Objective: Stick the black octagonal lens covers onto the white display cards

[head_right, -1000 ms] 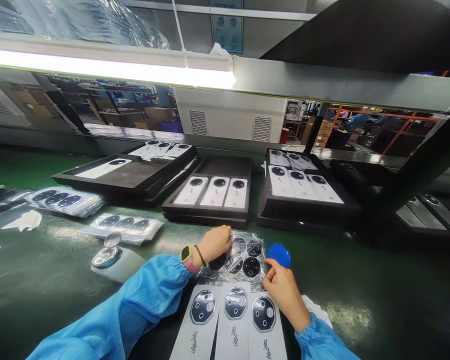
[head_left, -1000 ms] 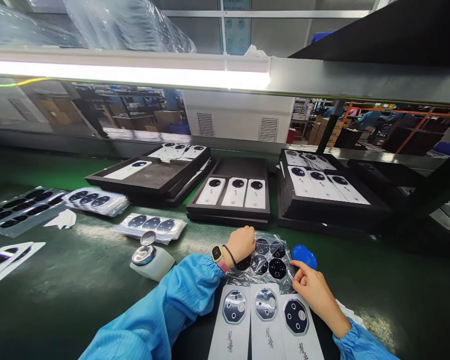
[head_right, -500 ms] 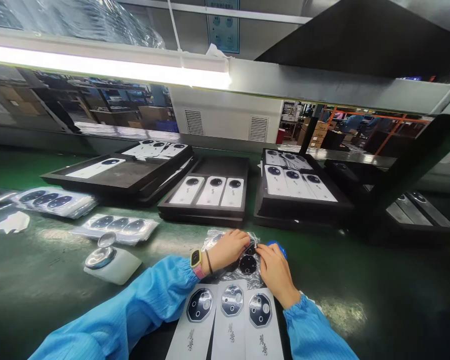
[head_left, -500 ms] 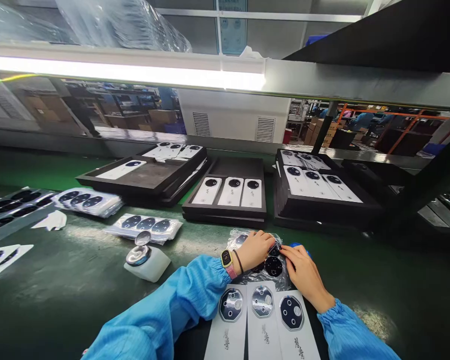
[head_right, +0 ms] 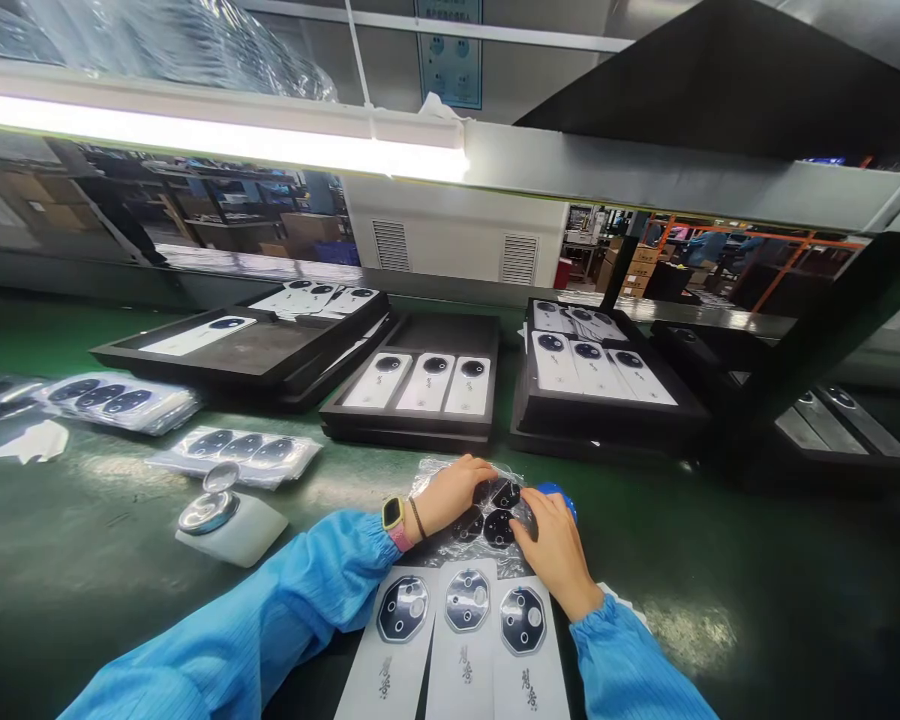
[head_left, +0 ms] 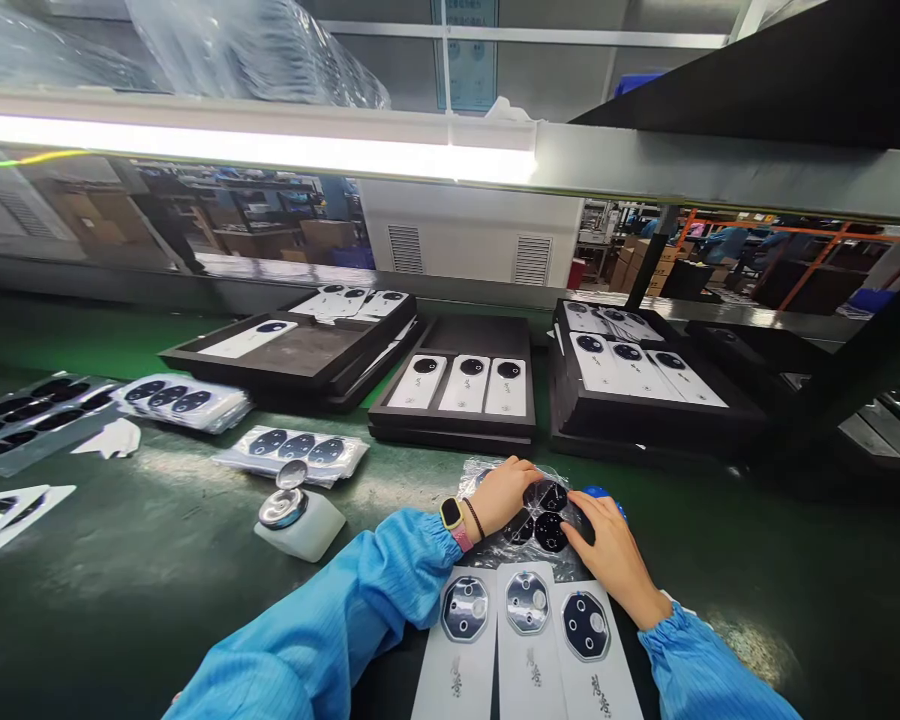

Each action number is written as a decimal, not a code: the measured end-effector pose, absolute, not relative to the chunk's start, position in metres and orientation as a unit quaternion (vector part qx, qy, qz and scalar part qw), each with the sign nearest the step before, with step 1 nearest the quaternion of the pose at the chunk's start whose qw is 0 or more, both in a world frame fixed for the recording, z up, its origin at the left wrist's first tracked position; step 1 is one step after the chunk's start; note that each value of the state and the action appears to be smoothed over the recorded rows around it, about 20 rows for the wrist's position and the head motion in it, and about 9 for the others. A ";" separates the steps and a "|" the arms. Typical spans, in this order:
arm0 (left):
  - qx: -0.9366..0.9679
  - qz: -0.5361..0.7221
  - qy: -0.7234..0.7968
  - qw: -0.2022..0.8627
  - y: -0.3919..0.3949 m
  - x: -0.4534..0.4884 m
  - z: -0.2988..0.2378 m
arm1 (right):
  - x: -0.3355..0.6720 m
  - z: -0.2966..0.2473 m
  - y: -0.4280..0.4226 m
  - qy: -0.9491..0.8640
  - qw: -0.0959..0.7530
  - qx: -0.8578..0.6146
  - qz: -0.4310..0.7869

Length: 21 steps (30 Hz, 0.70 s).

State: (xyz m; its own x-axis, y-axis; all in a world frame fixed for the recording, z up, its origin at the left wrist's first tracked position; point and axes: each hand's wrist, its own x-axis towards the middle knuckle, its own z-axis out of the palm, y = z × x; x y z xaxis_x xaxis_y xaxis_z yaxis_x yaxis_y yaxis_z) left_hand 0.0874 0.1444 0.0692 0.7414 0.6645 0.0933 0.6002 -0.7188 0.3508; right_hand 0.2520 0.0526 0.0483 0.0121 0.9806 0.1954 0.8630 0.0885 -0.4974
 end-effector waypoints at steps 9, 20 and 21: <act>0.900 0.132 0.387 0.150 0.152 0.069 0.060 | 0.250 0.053 0.051 -0.690 0.207 -0.684 0.114; 0.873 0.210 0.406 0.172 0.152 0.040 0.051 | 0.239 0.063 0.047 -0.683 0.151 -0.705 0.118; 0.871 0.216 0.404 0.176 0.150 0.039 0.050 | 0.238 0.064 0.048 -0.683 0.146 -0.706 0.119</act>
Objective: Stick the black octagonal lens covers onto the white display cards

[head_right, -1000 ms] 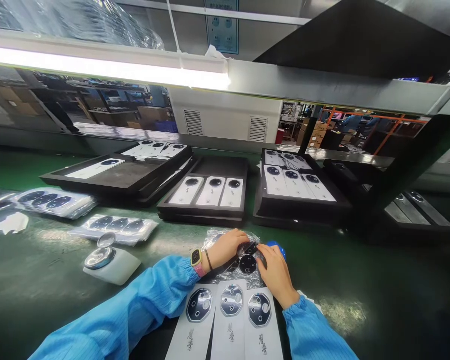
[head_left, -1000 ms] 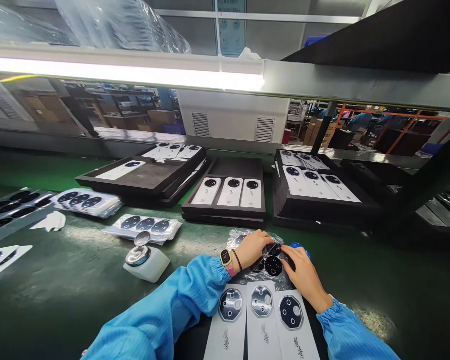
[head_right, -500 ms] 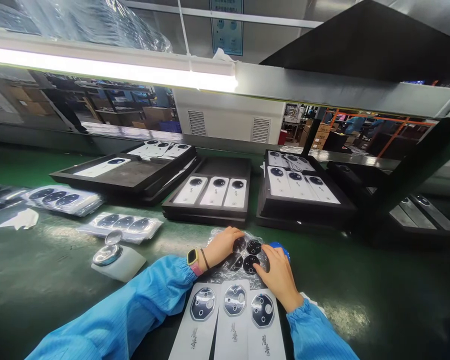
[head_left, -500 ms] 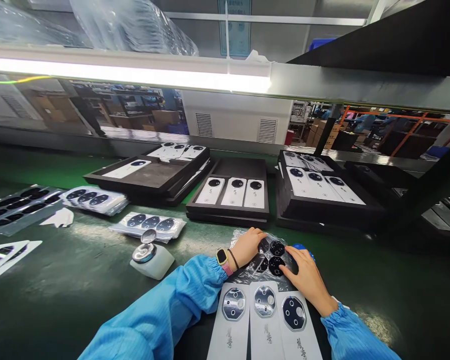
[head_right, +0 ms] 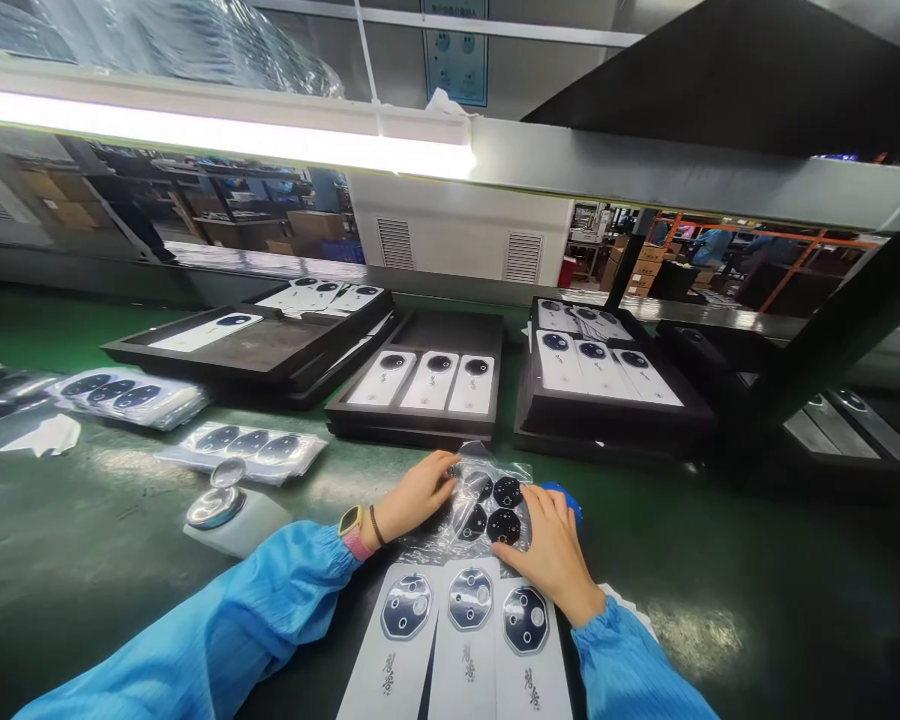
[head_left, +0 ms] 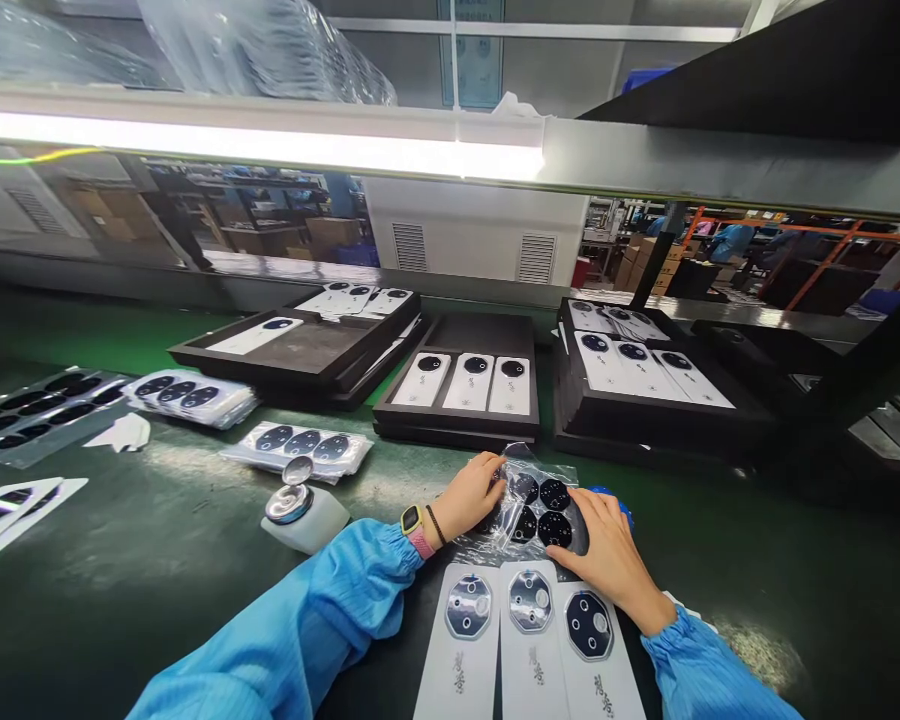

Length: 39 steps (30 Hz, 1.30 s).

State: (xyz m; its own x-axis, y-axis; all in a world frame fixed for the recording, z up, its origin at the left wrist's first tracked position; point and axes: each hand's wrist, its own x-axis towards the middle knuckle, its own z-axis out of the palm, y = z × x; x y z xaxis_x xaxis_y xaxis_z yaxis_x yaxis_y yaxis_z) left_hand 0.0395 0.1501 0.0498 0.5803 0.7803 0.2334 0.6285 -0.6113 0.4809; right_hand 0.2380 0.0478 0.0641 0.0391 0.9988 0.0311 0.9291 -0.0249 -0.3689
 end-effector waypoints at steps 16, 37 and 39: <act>0.878 0.247 0.394 0.115 0.149 0.013 0.033 | 0.225 0.066 0.063 -0.661 0.090 -0.732 0.140; 0.878 0.196 0.425 -0.103 0.144 -0.048 0.045 | 0.226 0.063 0.060 -0.667 0.098 -0.729 0.117; 0.874 0.184 0.440 -0.099 0.145 -0.049 0.045 | 0.227 0.062 0.060 -0.670 0.101 -0.727 0.113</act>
State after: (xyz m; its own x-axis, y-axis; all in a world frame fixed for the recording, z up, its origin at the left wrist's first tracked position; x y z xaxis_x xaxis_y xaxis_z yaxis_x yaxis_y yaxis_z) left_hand -0.0491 0.1447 0.0450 0.5460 0.7315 0.4083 0.8043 -0.5941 -0.0112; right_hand 0.2273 0.0596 0.0624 0.0780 0.9965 -0.0284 0.9510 -0.0829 -0.2978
